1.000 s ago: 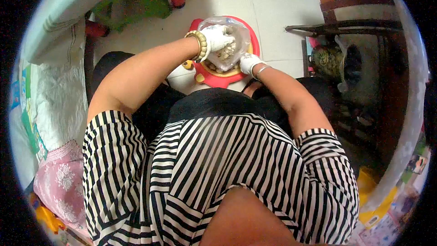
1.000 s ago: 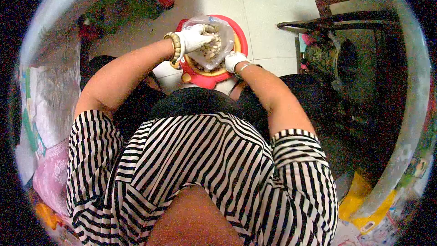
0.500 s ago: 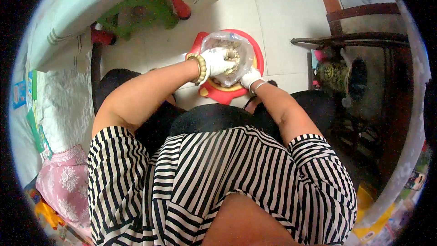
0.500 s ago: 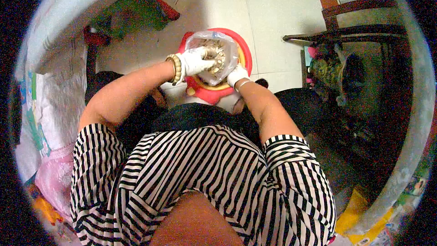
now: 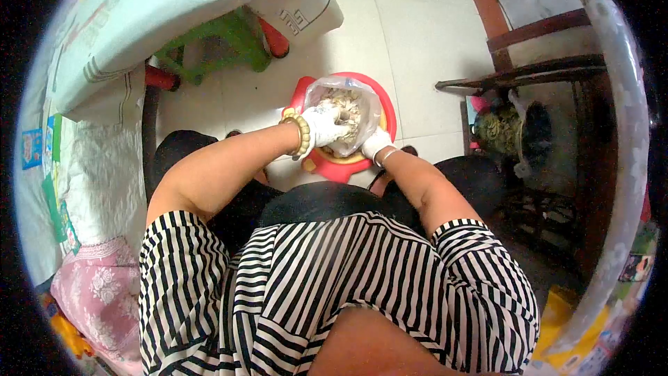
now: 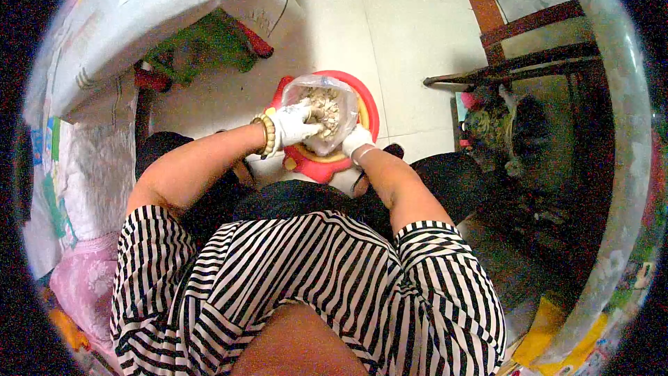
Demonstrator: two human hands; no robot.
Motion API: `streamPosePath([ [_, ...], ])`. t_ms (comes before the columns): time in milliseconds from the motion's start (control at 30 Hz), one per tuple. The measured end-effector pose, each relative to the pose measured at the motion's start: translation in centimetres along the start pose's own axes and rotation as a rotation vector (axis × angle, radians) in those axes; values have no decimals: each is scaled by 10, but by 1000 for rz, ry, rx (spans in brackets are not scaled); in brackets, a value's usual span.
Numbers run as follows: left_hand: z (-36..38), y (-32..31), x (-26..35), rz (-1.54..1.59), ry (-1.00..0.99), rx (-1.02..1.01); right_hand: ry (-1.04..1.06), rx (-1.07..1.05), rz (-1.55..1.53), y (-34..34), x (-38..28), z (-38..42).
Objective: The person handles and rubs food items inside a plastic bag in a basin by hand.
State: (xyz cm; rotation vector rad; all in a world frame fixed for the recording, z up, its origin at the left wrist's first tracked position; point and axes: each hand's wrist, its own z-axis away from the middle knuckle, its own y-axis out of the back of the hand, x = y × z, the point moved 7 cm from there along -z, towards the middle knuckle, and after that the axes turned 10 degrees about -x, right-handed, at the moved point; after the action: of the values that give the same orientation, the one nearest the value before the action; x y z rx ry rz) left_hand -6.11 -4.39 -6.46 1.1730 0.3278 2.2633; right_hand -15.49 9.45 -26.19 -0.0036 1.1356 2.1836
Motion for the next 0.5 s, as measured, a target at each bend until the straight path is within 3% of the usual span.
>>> streamPosePath([
  [133, 4, 3, 3, 16, 12, -26, 26, -144, -33, -24, 7, -19],
  [233, -3, -6, -6, 67, 63, -68, 142, -120, 49, -18, -6, -17],
  [300, -9, -10, -11, -43, 16, -7, -14, -210, -7, -10, -3, -11],
  [433, 6, -2, 3, -29, -71, 61, 11, -117, 48, 13, -22, 5],
  [500, 9, -6, 1, 15, -74, 85, -28, -120, -89, 24, -27, 16],
])
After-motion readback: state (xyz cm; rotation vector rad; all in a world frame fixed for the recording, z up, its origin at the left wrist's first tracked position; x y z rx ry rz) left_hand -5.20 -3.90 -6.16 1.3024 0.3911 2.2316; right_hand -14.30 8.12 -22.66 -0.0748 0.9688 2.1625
